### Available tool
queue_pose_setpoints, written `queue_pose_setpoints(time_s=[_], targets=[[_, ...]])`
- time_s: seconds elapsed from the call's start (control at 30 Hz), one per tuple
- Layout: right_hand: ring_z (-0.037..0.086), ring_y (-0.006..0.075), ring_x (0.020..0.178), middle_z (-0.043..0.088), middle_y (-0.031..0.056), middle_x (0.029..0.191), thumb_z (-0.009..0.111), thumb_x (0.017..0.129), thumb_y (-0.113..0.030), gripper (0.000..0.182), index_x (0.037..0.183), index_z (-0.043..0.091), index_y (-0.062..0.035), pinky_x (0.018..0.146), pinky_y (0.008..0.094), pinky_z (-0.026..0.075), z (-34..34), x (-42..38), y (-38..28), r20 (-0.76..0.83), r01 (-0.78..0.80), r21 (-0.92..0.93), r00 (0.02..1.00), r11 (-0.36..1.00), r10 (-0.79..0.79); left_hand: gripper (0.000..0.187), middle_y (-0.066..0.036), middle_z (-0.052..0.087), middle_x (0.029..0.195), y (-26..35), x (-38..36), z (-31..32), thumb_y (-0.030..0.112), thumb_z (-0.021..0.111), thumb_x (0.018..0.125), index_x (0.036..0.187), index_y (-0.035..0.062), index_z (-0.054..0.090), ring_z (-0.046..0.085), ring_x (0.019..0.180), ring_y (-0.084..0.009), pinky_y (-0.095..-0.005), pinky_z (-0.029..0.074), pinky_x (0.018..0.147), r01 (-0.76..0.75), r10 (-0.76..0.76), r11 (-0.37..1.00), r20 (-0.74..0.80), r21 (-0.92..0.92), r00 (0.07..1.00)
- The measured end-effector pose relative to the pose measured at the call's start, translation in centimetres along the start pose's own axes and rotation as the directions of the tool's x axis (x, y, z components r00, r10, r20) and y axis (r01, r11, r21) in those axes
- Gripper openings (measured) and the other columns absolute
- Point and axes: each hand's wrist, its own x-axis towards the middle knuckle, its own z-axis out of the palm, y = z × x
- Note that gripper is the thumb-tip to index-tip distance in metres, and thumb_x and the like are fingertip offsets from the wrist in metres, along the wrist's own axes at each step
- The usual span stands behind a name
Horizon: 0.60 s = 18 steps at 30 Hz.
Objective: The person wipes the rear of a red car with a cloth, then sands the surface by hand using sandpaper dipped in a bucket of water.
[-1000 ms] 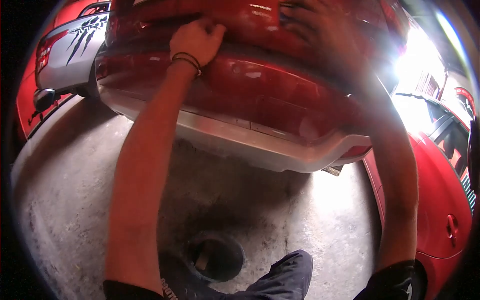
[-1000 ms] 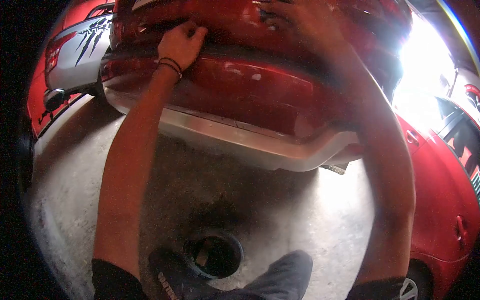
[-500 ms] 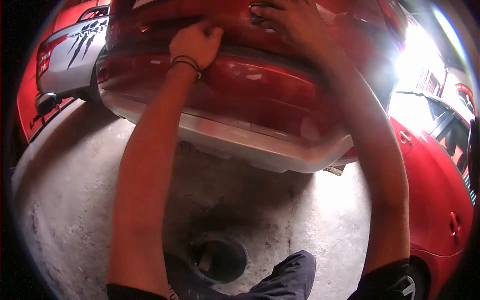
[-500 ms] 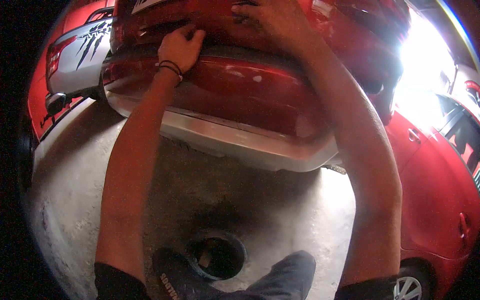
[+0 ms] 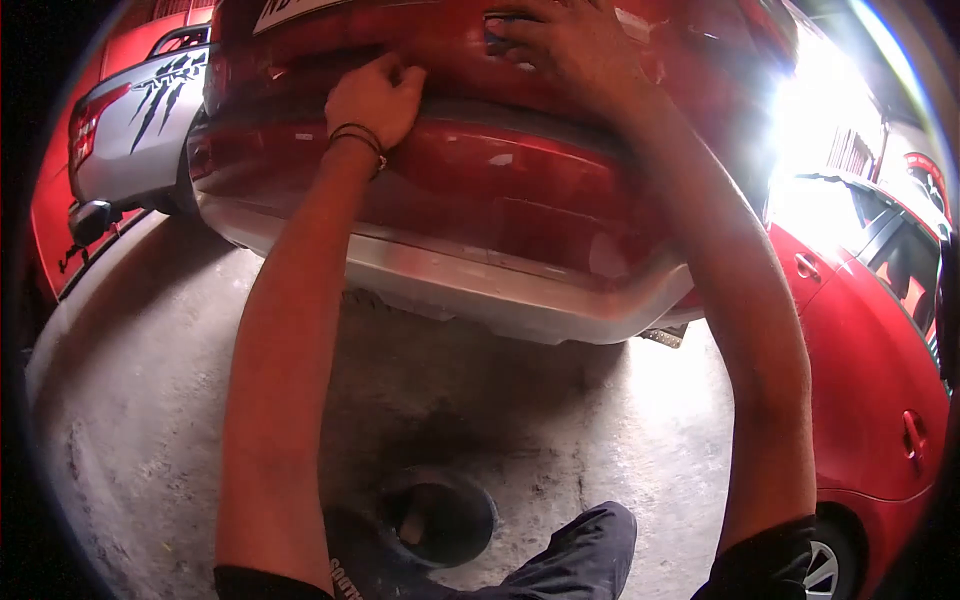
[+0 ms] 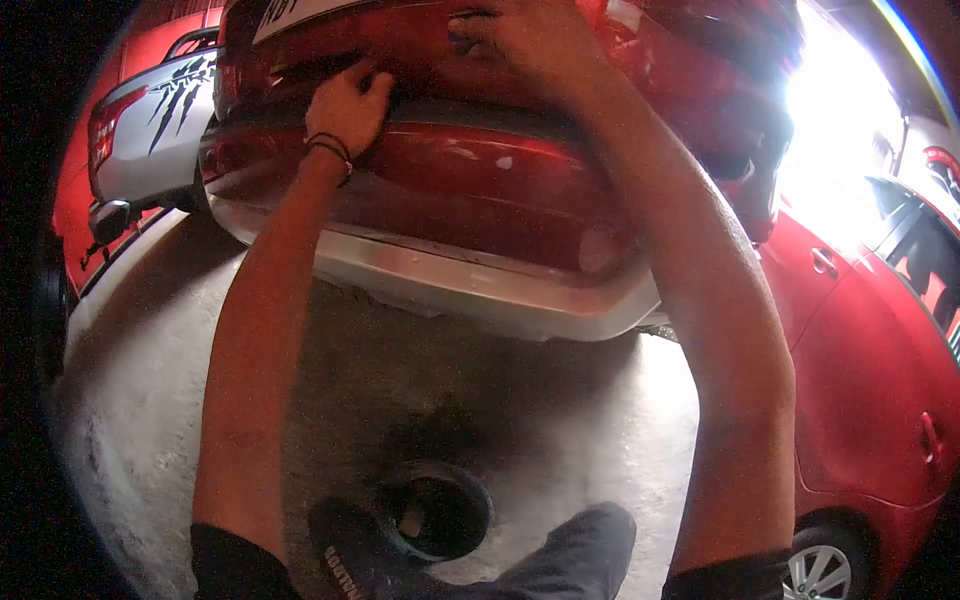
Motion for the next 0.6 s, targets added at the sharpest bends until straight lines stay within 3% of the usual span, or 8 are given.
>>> queue_pose_setpoints(time_s=[0.03,0.13,0.2,0.4,0.47,0.53,0.6], targets=[[0.056,0.028,0.126,0.062,0.0068,0.139,0.067,0.094,-0.029,0.033,0.125,0.072,-0.0181,0.108,0.0523,0.04,0.0,0.2,-0.1,0.035,-0.029,0.047,0.999,0.998,0.028,0.042,-0.018,0.075,0.105,-0.1,-0.1,0.3,0.048,0.055,0.091,0.106,0.0129,0.074,0.069,0.105,-0.0399,-0.0496,0.052,0.095,-0.01,0.009,1.0,-0.056,-0.016,0.998],[0.055,0.0265,0.132,0.062,-0.0045,0.142,0.07,0.092,-0.029,0.036,0.128,0.071,-0.0304,0.112,0.0501,0.039,-0.7,-5.2,3.2,-0.036,-0.048,-0.056,0.998,0.997,0.046,0.042,-0.018,0.075,0.104,-0.4,0.3,0.0,0.048,0.056,0.091,0.102,0.0113,0.073,0.069,0.103,-0.0401,-0.0502,0.053,0.093,0.004,-0.004,1.0,0.022,0.001,1.0],[0.055,0.0257,0.131,0.063,-0.0038,0.14,0.07,0.092,-0.029,0.035,0.126,0.072,-0.0296,0.111,0.0493,0.039,1.5,-11.3,8.9,0.009,-0.063,-0.076,0.998,0.995,0.063,0.043,-0.018,0.075,0.103,0.0,0.2,-0.4,0.048,0.056,0.091,0.101,0.0107,0.074,0.069,0.102,-0.0402,-0.0503,0.053,0.091,0.01,-0.01,1.0,0.048,0.002,0.999],[0.056,0.0256,0.127,0.065,-0.0005,0.135,0.067,0.096,-0.027,0.029,0.125,0.073,-0.028,0.111,0.0513,0.04,0.8,-6.1,7.6,-0.108,0.001,-0.098,0.994,0.995,-0.012,0.043,-0.018,0.075,0.097,-0.2,0.1,-0.8,0.047,0.056,0.091,0.099,0.0093,0.074,0.07,0.098,-0.0414,-0.0509,0.054,0.09,0.017,-0.014,0.999,0.066,-0.037,0.998],[0.057,0.0269,0.125,0.065,0.0036,0.132,0.067,0.096,-0.029,0.028,0.123,0.072,-0.0239,0.109,0.0533,0.04,0.1,-3.5,6.8,-0.173,-0.11,-0.066,0.98,0.992,0.097,0.042,-0.019,0.075,0.097,0.0,0.4,-0.5,0.047,0.056,0.092,0.099,0.0094,0.074,0.07,0.097,-0.0416,-0.051,0.053,0.09,-0.013,0.015,0.999,0.057,-0.043,0.998],[0.057,0.0292,0.122,0.065,0.0101,0.129,0.066,0.095,-0.032,0.03,0.12,0.072,-0.0159,0.105,0.0536,0.04,-1.1,-1.1,4.1,-0.248,-0.312,0.073,0.914,0.947,0.32,0.041,-0.019,0.075,0.097,-0.5,0.2,-0.1,0.046,0.056,0.092,0.099,0.0098,0.074,0.07,0.098,-0.0415,-0.0511,0.054,0.09,-0.031,0.032,0.999,0.024,-0.039,0.999],[0.059,0.0286,0.124,0.065,0.0078,0.132,0.07,0.093,-0.028,0.032,0.124,0.072,-0.0192,0.109,0.0542,0.038,0.7,-3.3,2.5,-0.234,-0.347,-0.071,0.917,0.935,0.323,0.04,-0.019,0.075,0.098,-0.5,0.0,0.0,0.045,0.056,0.092,0.099,0.0101,0.074,0.07,0.098,-0.0411,-0.051,0.054,0.091,-0.013,0.014,1.0,0.04,-0.021,0.999]])
